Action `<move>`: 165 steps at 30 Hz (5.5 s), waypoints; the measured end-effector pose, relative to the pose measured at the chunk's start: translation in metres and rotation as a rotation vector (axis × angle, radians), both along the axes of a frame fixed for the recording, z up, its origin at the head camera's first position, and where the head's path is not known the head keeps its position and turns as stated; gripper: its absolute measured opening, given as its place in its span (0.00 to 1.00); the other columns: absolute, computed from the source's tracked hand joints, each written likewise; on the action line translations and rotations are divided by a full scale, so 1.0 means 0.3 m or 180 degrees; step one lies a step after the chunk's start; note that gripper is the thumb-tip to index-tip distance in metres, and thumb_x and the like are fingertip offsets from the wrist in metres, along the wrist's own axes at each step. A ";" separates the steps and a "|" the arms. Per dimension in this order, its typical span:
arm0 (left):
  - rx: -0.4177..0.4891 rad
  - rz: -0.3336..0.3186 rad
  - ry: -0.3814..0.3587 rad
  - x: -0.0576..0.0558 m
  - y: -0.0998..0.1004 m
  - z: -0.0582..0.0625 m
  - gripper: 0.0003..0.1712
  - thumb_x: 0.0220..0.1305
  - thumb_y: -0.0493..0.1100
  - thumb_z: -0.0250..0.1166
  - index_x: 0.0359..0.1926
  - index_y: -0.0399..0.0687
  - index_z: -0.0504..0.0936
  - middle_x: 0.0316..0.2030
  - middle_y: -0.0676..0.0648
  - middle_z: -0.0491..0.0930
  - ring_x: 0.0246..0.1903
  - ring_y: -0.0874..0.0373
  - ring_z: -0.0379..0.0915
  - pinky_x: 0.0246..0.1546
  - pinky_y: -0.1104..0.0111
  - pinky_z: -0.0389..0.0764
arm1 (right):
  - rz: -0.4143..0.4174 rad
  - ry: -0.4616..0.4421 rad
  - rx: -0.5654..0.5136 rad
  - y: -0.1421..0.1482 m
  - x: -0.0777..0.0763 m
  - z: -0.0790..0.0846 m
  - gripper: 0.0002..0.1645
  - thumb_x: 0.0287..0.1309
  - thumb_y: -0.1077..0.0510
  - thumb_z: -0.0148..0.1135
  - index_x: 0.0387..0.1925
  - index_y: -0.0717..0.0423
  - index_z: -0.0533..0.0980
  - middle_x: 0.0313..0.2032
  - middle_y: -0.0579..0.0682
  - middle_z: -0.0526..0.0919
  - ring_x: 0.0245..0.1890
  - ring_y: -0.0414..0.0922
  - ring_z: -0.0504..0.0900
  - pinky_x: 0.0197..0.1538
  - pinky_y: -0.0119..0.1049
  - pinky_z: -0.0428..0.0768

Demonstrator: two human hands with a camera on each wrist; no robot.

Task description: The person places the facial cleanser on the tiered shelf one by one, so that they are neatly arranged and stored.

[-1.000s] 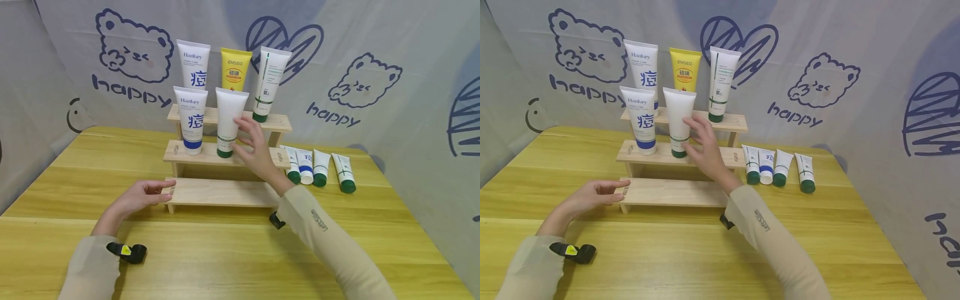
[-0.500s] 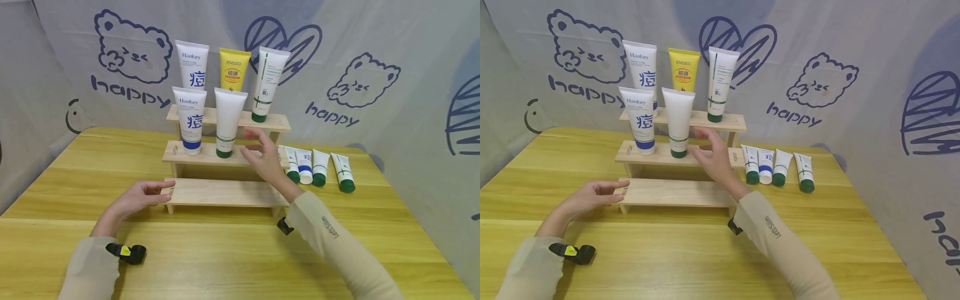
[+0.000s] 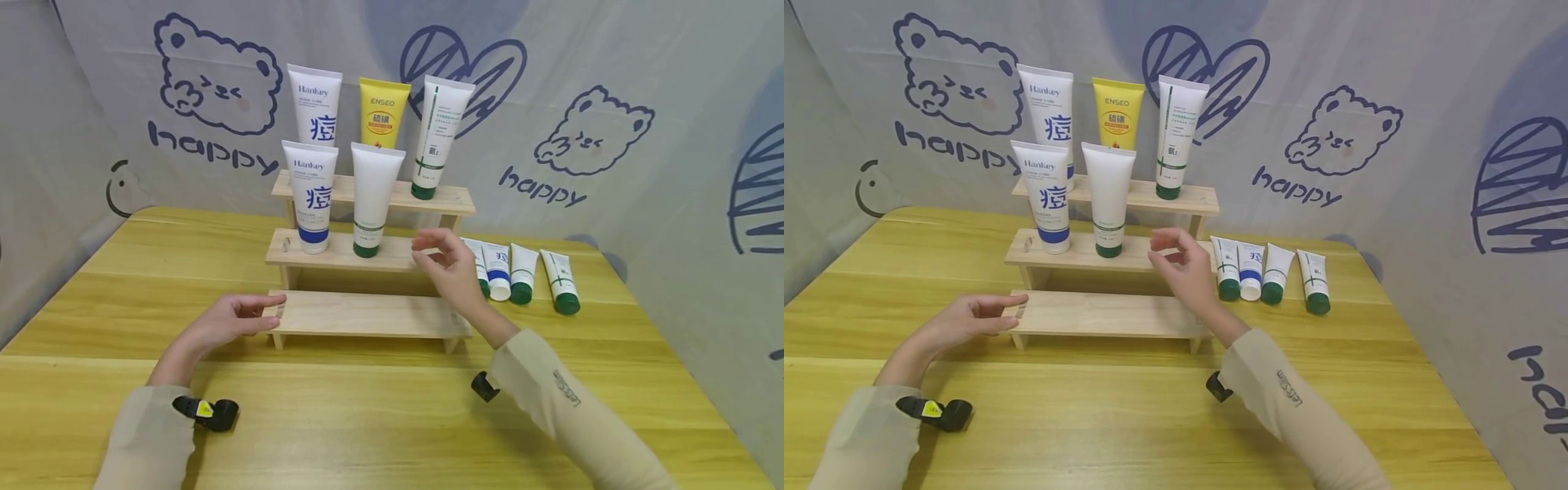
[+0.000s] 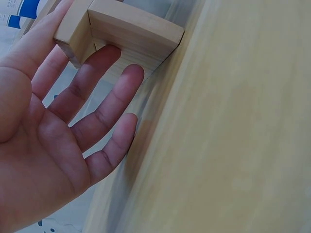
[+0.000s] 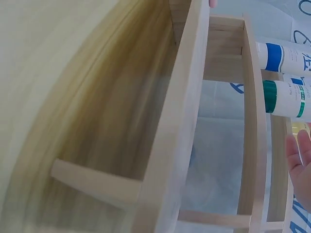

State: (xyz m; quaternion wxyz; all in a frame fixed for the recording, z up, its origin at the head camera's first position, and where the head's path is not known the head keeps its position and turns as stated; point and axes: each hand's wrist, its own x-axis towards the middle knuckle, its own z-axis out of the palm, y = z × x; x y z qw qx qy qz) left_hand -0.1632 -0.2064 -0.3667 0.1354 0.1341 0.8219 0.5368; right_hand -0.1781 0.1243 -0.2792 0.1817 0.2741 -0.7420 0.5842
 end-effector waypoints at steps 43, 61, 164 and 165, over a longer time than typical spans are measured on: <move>-0.0074 -0.0018 0.0072 0.002 -0.001 -0.004 0.30 0.58 0.48 0.61 0.59 0.40 0.68 0.62 0.34 0.56 0.52 0.43 0.58 0.41 0.63 0.68 | -0.0355 -0.0584 -0.0480 0.418 -0.035 -0.238 0.05 0.51 0.73 0.57 0.33 0.69 0.74 0.32 0.48 0.80 0.29 0.38 0.78 0.30 0.30 0.77; -0.0098 -0.0030 0.0088 -0.003 0.000 -0.008 0.30 0.58 0.49 0.61 0.60 0.42 0.68 0.62 0.34 0.56 0.54 0.42 0.57 0.43 0.60 0.67 | -0.1344 -0.0679 -0.0246 0.746 -0.262 -0.474 0.10 0.49 0.64 0.64 0.34 0.66 0.75 0.29 0.51 0.80 0.28 0.41 0.79 0.26 0.29 0.77; -0.0083 -0.0001 0.0044 0.000 0.002 -0.001 0.31 0.58 0.49 0.61 0.59 0.40 0.68 0.62 0.34 0.56 0.55 0.41 0.56 0.45 0.59 0.67 | -0.0913 -0.3114 0.0551 0.820 -0.136 -0.221 0.38 0.60 0.62 0.52 0.66 0.64 0.45 0.65 0.66 0.43 0.28 0.31 0.72 0.37 0.33 0.76; -0.0083 0.0000 0.0044 0.000 0.002 -0.001 0.31 0.58 0.49 0.61 0.59 0.40 0.68 0.62 0.34 0.56 0.56 0.41 0.56 0.45 0.59 0.67 | -0.0948 -0.3133 0.0454 0.820 -0.134 -0.220 0.39 0.59 0.62 0.52 0.66 0.64 0.45 0.66 0.65 0.43 0.28 0.31 0.72 0.36 0.34 0.77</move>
